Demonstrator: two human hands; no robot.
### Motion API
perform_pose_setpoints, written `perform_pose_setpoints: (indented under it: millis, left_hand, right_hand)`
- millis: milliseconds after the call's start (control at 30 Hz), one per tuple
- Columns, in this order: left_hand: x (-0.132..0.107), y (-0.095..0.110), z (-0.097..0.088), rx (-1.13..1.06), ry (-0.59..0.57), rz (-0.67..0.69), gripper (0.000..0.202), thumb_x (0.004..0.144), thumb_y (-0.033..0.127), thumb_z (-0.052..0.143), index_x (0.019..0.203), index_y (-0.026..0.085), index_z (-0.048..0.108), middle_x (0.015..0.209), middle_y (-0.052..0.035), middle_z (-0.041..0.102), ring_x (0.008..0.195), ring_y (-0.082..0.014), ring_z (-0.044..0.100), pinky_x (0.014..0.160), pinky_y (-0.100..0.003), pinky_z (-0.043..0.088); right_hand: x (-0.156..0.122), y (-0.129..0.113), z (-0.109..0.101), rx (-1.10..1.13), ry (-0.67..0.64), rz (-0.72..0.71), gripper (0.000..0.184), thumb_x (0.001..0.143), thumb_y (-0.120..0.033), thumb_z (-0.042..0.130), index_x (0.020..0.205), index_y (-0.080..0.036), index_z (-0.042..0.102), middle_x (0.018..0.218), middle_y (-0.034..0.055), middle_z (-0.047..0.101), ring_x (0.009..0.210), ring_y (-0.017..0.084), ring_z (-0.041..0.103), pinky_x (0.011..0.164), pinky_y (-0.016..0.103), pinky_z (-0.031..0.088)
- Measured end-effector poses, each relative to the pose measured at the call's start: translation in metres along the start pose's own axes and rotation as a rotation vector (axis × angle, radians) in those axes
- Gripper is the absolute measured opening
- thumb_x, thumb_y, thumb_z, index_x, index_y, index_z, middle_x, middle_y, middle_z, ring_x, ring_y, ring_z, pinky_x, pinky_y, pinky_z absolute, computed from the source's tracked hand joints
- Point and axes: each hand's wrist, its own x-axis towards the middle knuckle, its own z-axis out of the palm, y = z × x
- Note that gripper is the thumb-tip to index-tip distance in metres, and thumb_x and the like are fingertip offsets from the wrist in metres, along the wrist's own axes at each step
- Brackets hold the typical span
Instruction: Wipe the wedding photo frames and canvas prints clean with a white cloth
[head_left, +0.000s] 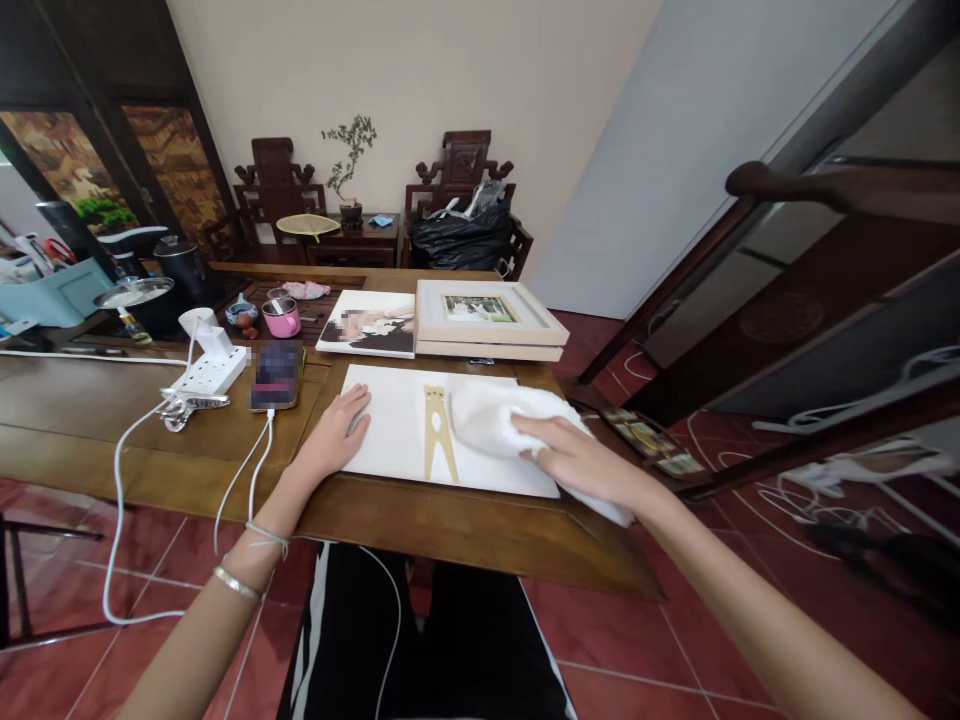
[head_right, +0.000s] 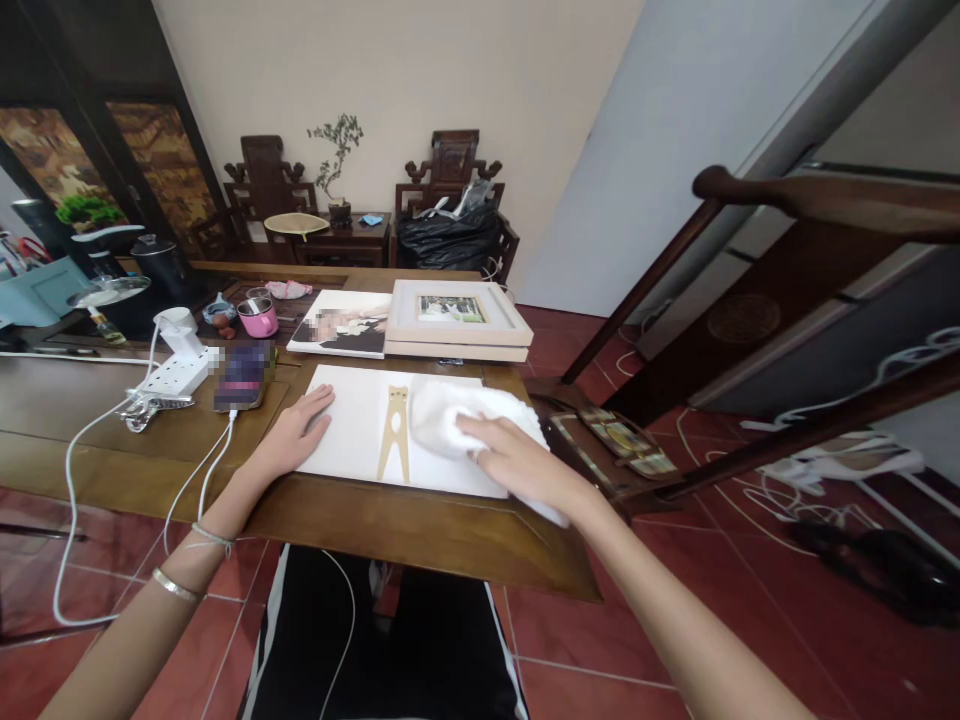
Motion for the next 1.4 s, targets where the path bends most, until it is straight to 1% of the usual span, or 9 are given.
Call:
perform_pose_setpoints:
  millis: [133, 233, 567, 700, 800, 1033, 1133, 1233, 1400]
  left_hand:
    - [0.001, -0.001, 0.001, -0.004, 0.012, 0.014, 0.046, 0.090, 0.029, 0.039, 0.128, 0.007, 0.054, 0.142, -0.0170, 0.046, 0.137, -0.0261, 0.037, 0.114, -0.047, 0.027]
    - [0.001, -0.002, 0.002, -0.004, 0.014, 0.015, 0.046, 0.090, 0.029, 0.039, 0.127, 0.008, 0.054, 0.142, -0.0169, 0.046, 0.136, -0.0265, 0.037, 0.114, -0.048, 0.027]
    - [0.001, -0.004, 0.000, -0.003, 0.007, 0.017, 0.048, 0.090, 0.031, 0.039, 0.129, 0.007, 0.053, 0.142, -0.0176, 0.046, 0.136, -0.0259, 0.037, 0.115, -0.046, 0.026]
    - [0.001, -0.005, 0.000, -0.001, 0.009, 0.021, 0.047, 0.090, 0.032, 0.039, 0.129, 0.011, 0.053, 0.143, -0.0145, 0.046, 0.136, -0.0243, 0.037, 0.115, -0.046, 0.026]
    - [0.001, -0.005, 0.000, 0.001, 0.008, 0.016, 0.047, 0.091, 0.032, 0.039, 0.129, 0.010, 0.053, 0.142, -0.0151, 0.046, 0.136, -0.0247, 0.037, 0.114, -0.047, 0.027]
    - [0.001, -0.002, 0.002, 0.012, 0.018, 0.021, 0.045, 0.091, 0.030, 0.038, 0.129, 0.012, 0.053, 0.143, -0.0139, 0.046, 0.137, -0.0250, 0.037, 0.114, -0.048, 0.027]
    - [0.001, -0.002, 0.002, 0.015, 0.016, 0.014, 0.046, 0.091, 0.030, 0.037, 0.129, 0.008, 0.053, 0.142, -0.0165, 0.046, 0.137, -0.0256, 0.036, 0.115, -0.046, 0.026]
    - [0.001, -0.001, 0.002, 0.008, 0.013, 0.007, 0.047, 0.090, 0.030, 0.037, 0.128, 0.007, 0.053, 0.142, -0.0173, 0.046, 0.137, -0.0257, 0.036, 0.115, -0.045, 0.025]
    - [0.001, -0.003, 0.002, 0.018, 0.009, 0.003, 0.048, 0.090, 0.030, 0.037, 0.128, 0.006, 0.053, 0.142, -0.0179, 0.046, 0.137, -0.0256, 0.036, 0.115, -0.045, 0.026]
  right_hand:
    - [-0.047, -0.006, 0.007, -0.041, -0.127, -0.023, 0.059, 0.073, -0.025, 0.042, 0.131, -0.022, 0.055, 0.138, 0.0064, 0.053, 0.131, 0.032, 0.042, 0.107, 0.047, 0.036]
    - [-0.051, -0.005, 0.007, -0.089, -0.160, -0.030, 0.059, 0.073, -0.024, 0.043, 0.131, -0.023, 0.055, 0.141, 0.0053, 0.050, 0.136, 0.033, 0.032, 0.108, 0.049, 0.034]
    - [0.058, 0.013, -0.010, -0.050, 0.012, -0.030, 0.053, 0.080, -0.023, 0.045, 0.132, -0.020, 0.052, 0.140, 0.0079, 0.050, 0.132, 0.032, 0.040, 0.110, 0.047, 0.030]
    - [0.069, 0.009, -0.014, -0.052, 0.015, -0.023, 0.053, 0.080, -0.021, 0.044, 0.132, -0.019, 0.052, 0.139, 0.0091, 0.050, 0.132, 0.032, 0.039, 0.110, 0.048, 0.029]
    - [0.045, 0.008, -0.010, -0.046, -0.014, 0.000, 0.054, 0.082, -0.024, 0.042, 0.135, -0.021, 0.050, 0.138, 0.0093, 0.051, 0.134, 0.031, 0.038, 0.111, 0.049, 0.028]
    - [-0.058, -0.003, -0.002, -0.015, -0.209, -0.045, 0.054, 0.075, -0.024, 0.044, 0.127, -0.025, 0.059, 0.138, 0.0041, 0.053, 0.137, 0.033, 0.030, 0.110, 0.050, 0.032]
    - [-0.072, -0.008, -0.003, -0.010, -0.251, -0.043, 0.054, 0.074, -0.024, 0.044, 0.125, -0.026, 0.060, 0.138, 0.0029, 0.053, 0.138, 0.033, 0.029, 0.110, 0.049, 0.033]
    - [-0.054, -0.006, -0.004, -0.021, -0.205, -0.009, 0.054, 0.075, -0.027, 0.045, 0.127, -0.024, 0.059, 0.137, 0.0054, 0.053, 0.135, 0.033, 0.035, 0.109, 0.049, 0.032]
    - [0.019, 0.004, -0.011, -0.019, -0.026, -0.037, 0.052, 0.076, -0.026, 0.045, 0.126, -0.021, 0.058, 0.133, 0.0069, 0.057, 0.128, 0.032, 0.045, 0.107, 0.047, 0.034]
